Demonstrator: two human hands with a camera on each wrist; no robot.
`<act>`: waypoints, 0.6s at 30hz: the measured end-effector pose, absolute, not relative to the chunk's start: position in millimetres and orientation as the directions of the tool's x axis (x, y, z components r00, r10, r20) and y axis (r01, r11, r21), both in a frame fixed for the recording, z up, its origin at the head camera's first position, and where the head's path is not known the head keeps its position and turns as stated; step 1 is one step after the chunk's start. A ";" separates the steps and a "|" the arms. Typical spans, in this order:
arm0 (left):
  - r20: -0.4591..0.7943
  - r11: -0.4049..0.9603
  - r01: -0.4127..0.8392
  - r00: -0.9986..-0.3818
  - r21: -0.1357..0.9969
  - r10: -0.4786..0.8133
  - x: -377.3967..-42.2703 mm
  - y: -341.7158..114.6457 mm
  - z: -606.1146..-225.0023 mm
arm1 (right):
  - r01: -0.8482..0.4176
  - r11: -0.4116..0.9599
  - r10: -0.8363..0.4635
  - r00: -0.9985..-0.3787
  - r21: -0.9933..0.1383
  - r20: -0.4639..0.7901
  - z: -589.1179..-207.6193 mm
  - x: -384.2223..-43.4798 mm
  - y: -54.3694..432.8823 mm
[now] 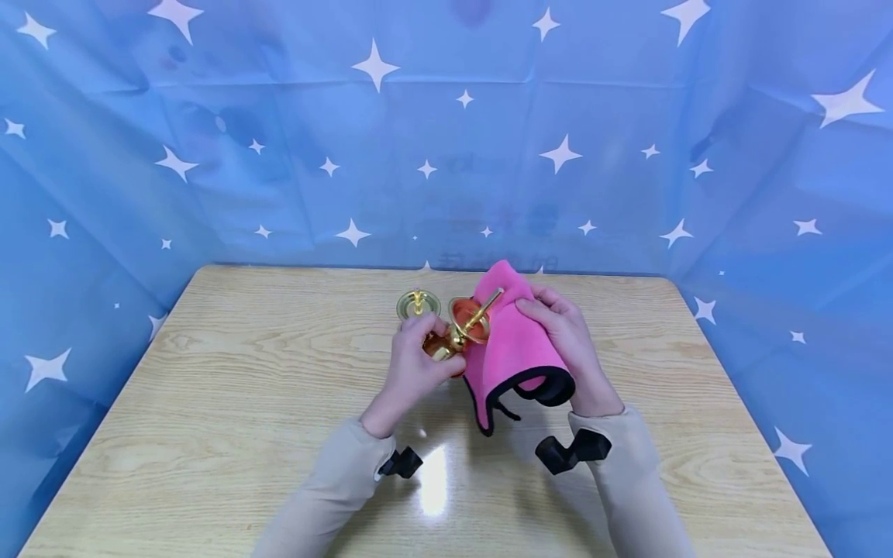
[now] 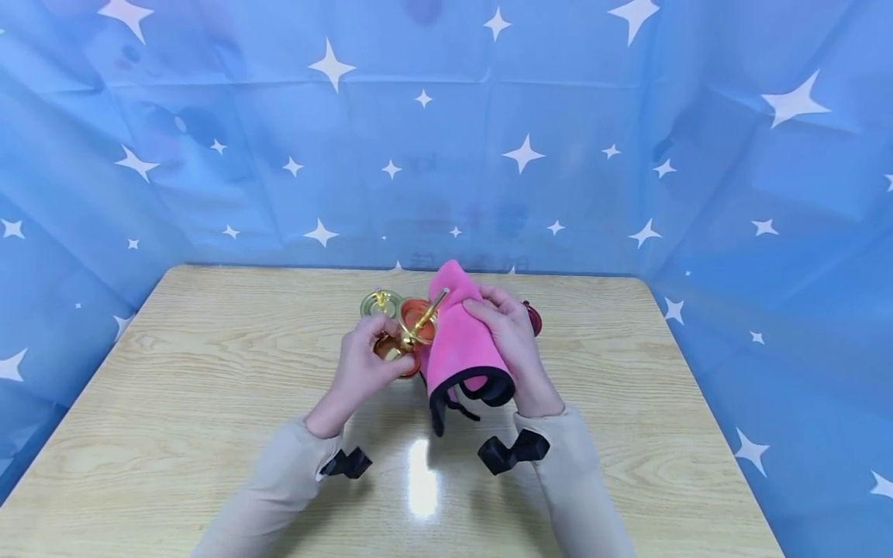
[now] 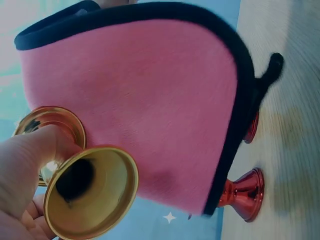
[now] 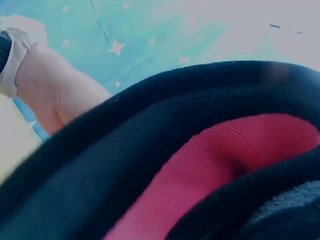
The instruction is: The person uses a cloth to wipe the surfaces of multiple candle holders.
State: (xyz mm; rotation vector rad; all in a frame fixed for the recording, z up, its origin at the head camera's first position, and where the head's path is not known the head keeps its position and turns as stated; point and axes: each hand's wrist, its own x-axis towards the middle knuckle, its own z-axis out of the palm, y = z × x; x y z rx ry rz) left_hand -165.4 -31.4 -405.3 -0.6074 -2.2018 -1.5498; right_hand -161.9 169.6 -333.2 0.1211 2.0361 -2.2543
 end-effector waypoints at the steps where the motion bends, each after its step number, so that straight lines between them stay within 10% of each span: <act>1: 0.548 0.311 0.559 -0.826 0.768 0.130 -165.4 -30.4 -405.0 | 0.133 -0.079 -0.036 -0.991 -0.988 -0.131 -333.0 -161.9 170.3; 18: 0.593 0.344 0.601 -0.793 0.721 0.141 -162.1 -25.3 -403.7 | 0.029 0.001 -0.579 -0.815 -1.000 -0.024 -339.9 -167.1 204.7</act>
